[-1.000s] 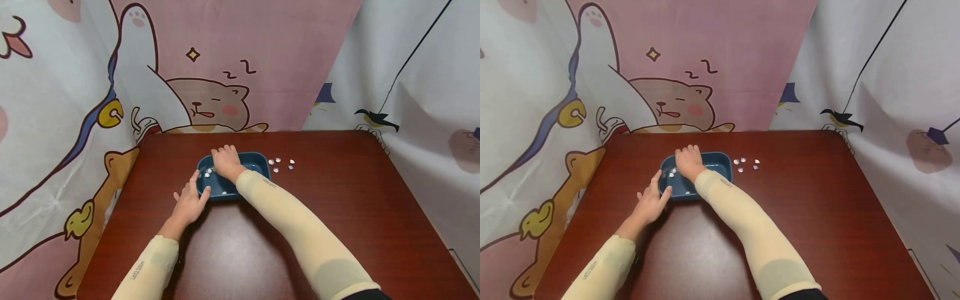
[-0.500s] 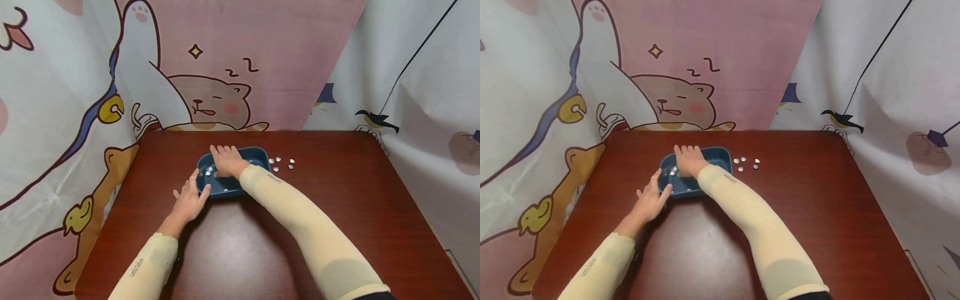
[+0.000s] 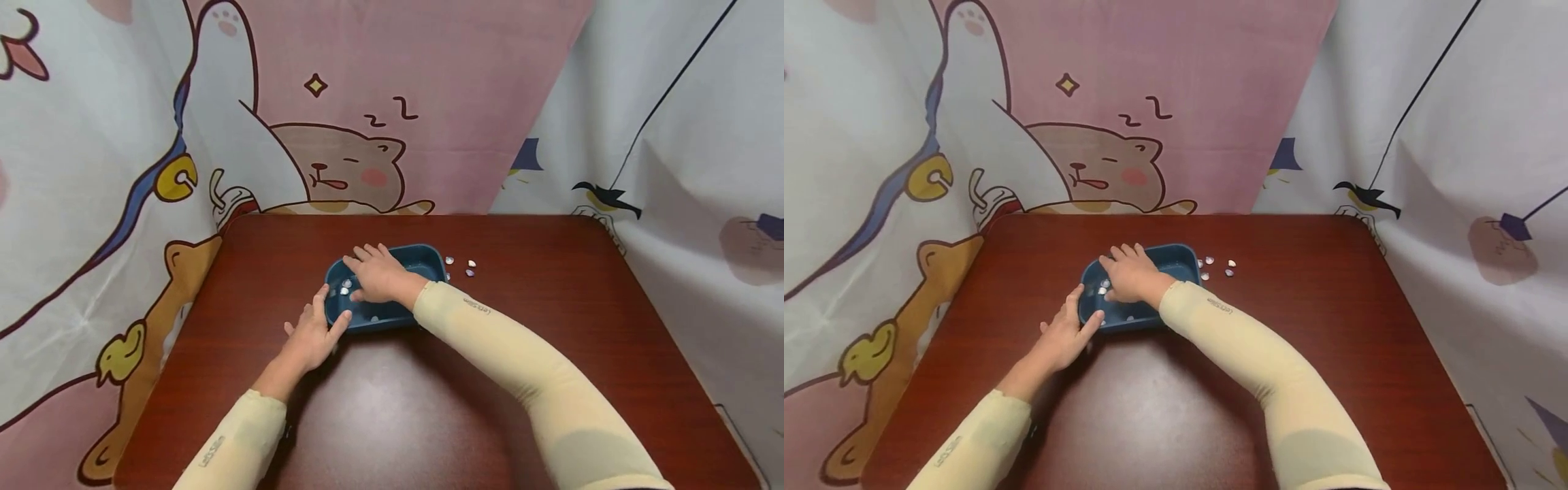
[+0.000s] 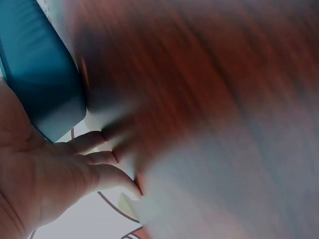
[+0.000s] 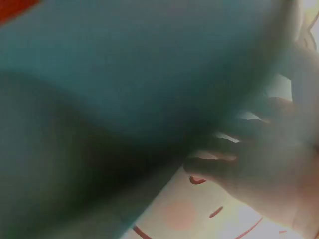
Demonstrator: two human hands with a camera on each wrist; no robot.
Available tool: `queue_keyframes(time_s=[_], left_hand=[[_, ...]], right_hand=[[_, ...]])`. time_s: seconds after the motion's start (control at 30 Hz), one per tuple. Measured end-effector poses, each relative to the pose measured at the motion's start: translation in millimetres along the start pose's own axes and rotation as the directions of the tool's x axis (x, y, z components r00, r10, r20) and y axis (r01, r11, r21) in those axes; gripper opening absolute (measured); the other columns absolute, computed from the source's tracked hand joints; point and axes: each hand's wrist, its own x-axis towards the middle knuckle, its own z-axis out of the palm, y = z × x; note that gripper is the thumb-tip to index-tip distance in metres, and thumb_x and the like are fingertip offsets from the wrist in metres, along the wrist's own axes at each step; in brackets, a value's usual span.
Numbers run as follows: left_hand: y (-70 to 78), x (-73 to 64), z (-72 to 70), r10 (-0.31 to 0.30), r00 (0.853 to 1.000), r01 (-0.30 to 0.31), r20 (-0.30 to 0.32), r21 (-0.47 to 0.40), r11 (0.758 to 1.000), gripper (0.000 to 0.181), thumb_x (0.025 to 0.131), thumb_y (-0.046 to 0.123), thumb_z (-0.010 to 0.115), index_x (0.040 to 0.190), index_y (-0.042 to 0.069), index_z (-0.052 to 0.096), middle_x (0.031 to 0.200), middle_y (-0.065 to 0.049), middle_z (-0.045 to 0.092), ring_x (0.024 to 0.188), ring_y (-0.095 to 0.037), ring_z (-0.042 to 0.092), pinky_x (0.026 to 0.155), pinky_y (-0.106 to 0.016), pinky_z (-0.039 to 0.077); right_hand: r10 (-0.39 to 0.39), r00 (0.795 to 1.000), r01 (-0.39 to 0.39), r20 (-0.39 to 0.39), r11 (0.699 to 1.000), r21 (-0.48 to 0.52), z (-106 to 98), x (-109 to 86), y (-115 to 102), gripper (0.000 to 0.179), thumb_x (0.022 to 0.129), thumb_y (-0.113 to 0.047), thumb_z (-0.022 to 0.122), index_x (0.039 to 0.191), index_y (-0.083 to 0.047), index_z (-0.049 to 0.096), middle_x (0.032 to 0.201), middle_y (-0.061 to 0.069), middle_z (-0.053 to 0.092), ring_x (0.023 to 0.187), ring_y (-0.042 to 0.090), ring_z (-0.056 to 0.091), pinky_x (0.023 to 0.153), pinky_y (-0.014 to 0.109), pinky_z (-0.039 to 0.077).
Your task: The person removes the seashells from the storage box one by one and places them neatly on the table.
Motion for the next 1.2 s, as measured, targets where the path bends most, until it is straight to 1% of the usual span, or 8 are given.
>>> queue_keyframes(time_s=[0.17,0.33,0.47,0.6,0.77,0.87,1.03,1.2], left_hand=[[3.4,0.6,0.9,0.014,1.000,-0.014,-0.014,0.010,1.000,0.092,0.104,0.078,0.035,0.171,0.026,-0.001,0.165,-0.034,0.037,0.156,-0.053,0.034,0.114,-0.091,0.008],[2.7,0.4,-5.1,0.033,0.999,-0.033,0.014,0.001,0.999,0.096,0.103,0.078,0.039,0.171,0.026,-0.004,0.165,-0.034,0.036,0.157,-0.053,0.032,0.114,-0.091,0.009],[0.7,3.0,-15.0,0.055,0.998,-0.054,0.043,-0.015,0.998,0.105,0.101,0.075,0.050,0.171,0.023,-0.008,0.169,-0.032,0.032,0.155,-0.054,0.035,0.115,-0.091,0.013],[1.4,9.2,-20.9,0.065,0.996,-0.063,0.066,-0.028,0.998,0.115,0.097,0.075,0.058,0.172,0.019,-0.008,0.174,-0.026,0.027,0.156,-0.053,0.035,0.116,-0.089,0.017],[3.2,11.7,-17.4,0.058,0.995,-0.057,0.078,-0.020,0.998,0.122,0.093,0.080,0.058,0.172,0.015,-0.009,0.173,-0.025,0.031,0.157,-0.052,0.035,0.115,-0.089,0.015],[4.5,10.6,-10.9,0.048,0.997,-0.047,0.059,-0.009,0.999,0.125,0.091,0.084,0.057,0.171,0.021,-0.015,0.174,-0.024,0.029,0.157,-0.053,0.035,0.115,-0.089,0.013],[6.3,9.5,-7.3,0.061,0.997,-0.062,0.038,0.030,0.998,0.117,0.093,0.083,0.054,0.171,0.031,-0.015,0.173,-0.025,0.030,0.157,-0.052,0.034,0.114,-0.090,0.015],[3.8,11.4,-4.8,0.046,0.997,-0.048,0.057,0.038,0.998,0.116,0.094,0.084,0.052,0.171,0.028,-0.016,0.175,-0.028,0.024,0.161,-0.056,0.023,0.115,-0.090,0.011]], right_hand=[[-0.081,0.990,0.070,0.113,0.993,0.095,-11.8,-24.5,-1.3,0.086,0.102,-0.051,0.070,0.170,-0.016,0.031,0.177,0.014,0.028,0.166,0.036,0.025,0.133,0.055,0.025],[-0.087,0.983,0.057,0.159,0.981,0.187,-27.1,-30.6,9.8,0.087,0.102,-0.048,0.071,0.170,-0.012,0.030,0.176,0.012,0.031,0.164,0.030,0.032,0.131,0.049,0.032],[-0.040,0.996,0.027,0.084,0.989,0.147,-32.9,-20.5,19.8,0.092,0.101,-0.048,0.072,0.172,-0.014,0.023,0.177,0.012,0.030,0.162,0.031,0.035,0.129,0.050,0.036],[-0.011,1.000,0.007,0.025,0.989,0.146,-25.0,-2.3,25.9,0.103,0.099,-0.048,0.075,0.174,-0.016,0.011,0.178,0.016,0.024,0.162,0.036,0.033,0.127,0.052,0.039],[0.022,0.997,-0.033,0.070,0.988,0.152,-3.3,20.9,28.4,0.112,0.095,-0.052,0.078,0.174,-0.025,0.004,0.177,0.018,0.025,0.160,0.039,0.035,0.126,0.056,0.038],[0.046,0.995,-0.055,0.090,0.994,0.100,8.7,29.3,30.9,0.107,0.095,-0.055,0.077,0.174,-0.029,0.009,0.174,0.015,0.034,0.158,0.037,0.041,0.126,0.057,0.037],[0.026,0.998,-0.030,0.052,0.998,0.063,15.3,32.5,33.5,0.099,0.096,-0.056,0.075,0.172,-0.027,0.019,0.169,0.012,0.043,0.154,0.034,0.047,0.126,0.055,0.037],[-0.007,0.999,0.005,0.038,0.999,0.043,18.2,29.8,33.7,0.112,0.092,-0.062,0.077,0.173,-0.023,0.011,0.171,0.013,0.040,0.156,0.034,0.043,0.129,0.055,0.034]])
